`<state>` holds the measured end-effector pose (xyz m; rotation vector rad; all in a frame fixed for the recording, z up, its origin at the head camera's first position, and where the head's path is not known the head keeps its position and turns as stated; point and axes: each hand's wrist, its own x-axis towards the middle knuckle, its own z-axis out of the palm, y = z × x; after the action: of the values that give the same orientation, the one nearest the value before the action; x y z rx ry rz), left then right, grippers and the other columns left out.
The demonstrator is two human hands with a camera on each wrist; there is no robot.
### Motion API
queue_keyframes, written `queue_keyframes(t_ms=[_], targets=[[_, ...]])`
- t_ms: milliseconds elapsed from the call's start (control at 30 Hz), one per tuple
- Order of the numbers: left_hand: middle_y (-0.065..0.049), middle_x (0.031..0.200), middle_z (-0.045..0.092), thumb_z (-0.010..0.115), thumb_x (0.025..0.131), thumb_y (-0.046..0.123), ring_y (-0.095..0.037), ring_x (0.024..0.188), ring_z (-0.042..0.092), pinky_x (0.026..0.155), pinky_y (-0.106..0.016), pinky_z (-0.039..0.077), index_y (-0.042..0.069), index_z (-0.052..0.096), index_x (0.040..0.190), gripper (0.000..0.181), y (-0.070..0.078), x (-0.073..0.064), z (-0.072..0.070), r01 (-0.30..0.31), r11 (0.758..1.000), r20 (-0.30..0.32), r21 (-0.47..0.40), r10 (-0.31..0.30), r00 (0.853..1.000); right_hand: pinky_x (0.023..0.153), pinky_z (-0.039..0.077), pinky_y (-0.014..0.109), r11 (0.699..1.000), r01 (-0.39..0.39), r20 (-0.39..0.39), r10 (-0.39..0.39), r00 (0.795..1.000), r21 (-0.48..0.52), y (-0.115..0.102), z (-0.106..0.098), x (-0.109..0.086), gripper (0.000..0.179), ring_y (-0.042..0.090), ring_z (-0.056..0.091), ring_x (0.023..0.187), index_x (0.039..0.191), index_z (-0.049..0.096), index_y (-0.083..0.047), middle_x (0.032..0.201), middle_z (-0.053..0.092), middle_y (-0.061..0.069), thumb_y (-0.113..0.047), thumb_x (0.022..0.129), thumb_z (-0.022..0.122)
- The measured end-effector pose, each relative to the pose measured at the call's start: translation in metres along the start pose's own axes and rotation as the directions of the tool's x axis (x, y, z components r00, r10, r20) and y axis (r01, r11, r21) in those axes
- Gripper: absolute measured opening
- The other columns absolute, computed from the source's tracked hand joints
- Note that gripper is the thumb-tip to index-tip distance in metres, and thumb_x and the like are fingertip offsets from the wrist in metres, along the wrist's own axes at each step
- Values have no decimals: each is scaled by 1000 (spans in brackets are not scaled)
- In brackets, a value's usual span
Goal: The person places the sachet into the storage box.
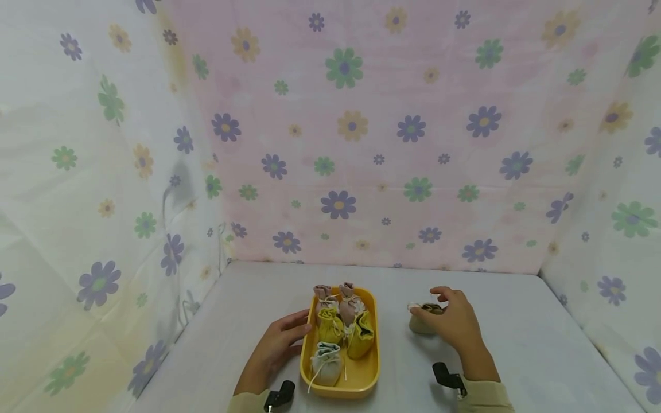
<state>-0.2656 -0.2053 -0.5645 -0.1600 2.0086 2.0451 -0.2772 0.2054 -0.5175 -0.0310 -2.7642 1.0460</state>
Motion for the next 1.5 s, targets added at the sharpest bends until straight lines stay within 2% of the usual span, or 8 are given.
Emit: queue_keyframes(t_ms=[167,300,400,600,900,1333,1500], targets=[[-17,152,55,81,90,35,-26,127,64,94,-44,62,15,57,149,67,0,0,0,-7,1000,7,1,7,1000,75,55,40,999,1,18,-2,1000,35,9,-9,0,75,28,64,102,136,63,-13,121,66,14,-63,82,79],[-17,152,55,82,89,36,-26,127,64,94,-43,62,15,59,148,67,-1,2,0,3,1000,3,-3,-3,1000,74,57,37,997,-27,55,23,998,76,13,-14,-1,67,25,68,101,129,68,-13,120,70,9,-61,84,79],[-17,153,54,83,88,37,-26,127,64,94,-43,62,14,58,148,69,-1,1,-1,12,1000,-7,-4,-12,1000,74,58,35,995,-16,55,11,998,95,15,-14,-1,59,21,70,99,122,73,-14,116,74,6,-59,84,80],[-18,153,54,82,88,36,-26,127,64,94,-43,62,14,58,148,68,-3,-1,-3,6,1000,-5,-5,-6,1000,68,55,31,996,29,10,-30,999,90,13,-13,-1,44,14,70,90,116,77,-18,108,77,2,-49,86,82],[-17,152,55,81,90,34,-27,128,63,94,-43,62,14,59,147,65,-4,1,-2,-2,1000,0,-14,2,1000,68,55,26,994,74,-39,-71,997,77,8,-18,-2,29,16,71,90,115,78,-14,102,79,3,-30,91,80],[-17,153,55,81,90,35,-27,129,63,95,-43,61,15,59,148,65,-1,2,-2,-9,1000,14,-13,9,1000,66,56,21,992,99,-139,-87,986,84,1,-25,-5,29,19,73,91,115,79,-14,103,79,6,-31,92,80],[-17,153,55,81,90,34,-27,128,63,95,-42,62,15,59,148,64,0,2,-2,-6,1000,11,-16,6,1000,67,57,19,987,135,-168,-119,979,84,-5,-26,-6,25,19,74,89,113,80,-14,102,79,6,-28,91,81]])
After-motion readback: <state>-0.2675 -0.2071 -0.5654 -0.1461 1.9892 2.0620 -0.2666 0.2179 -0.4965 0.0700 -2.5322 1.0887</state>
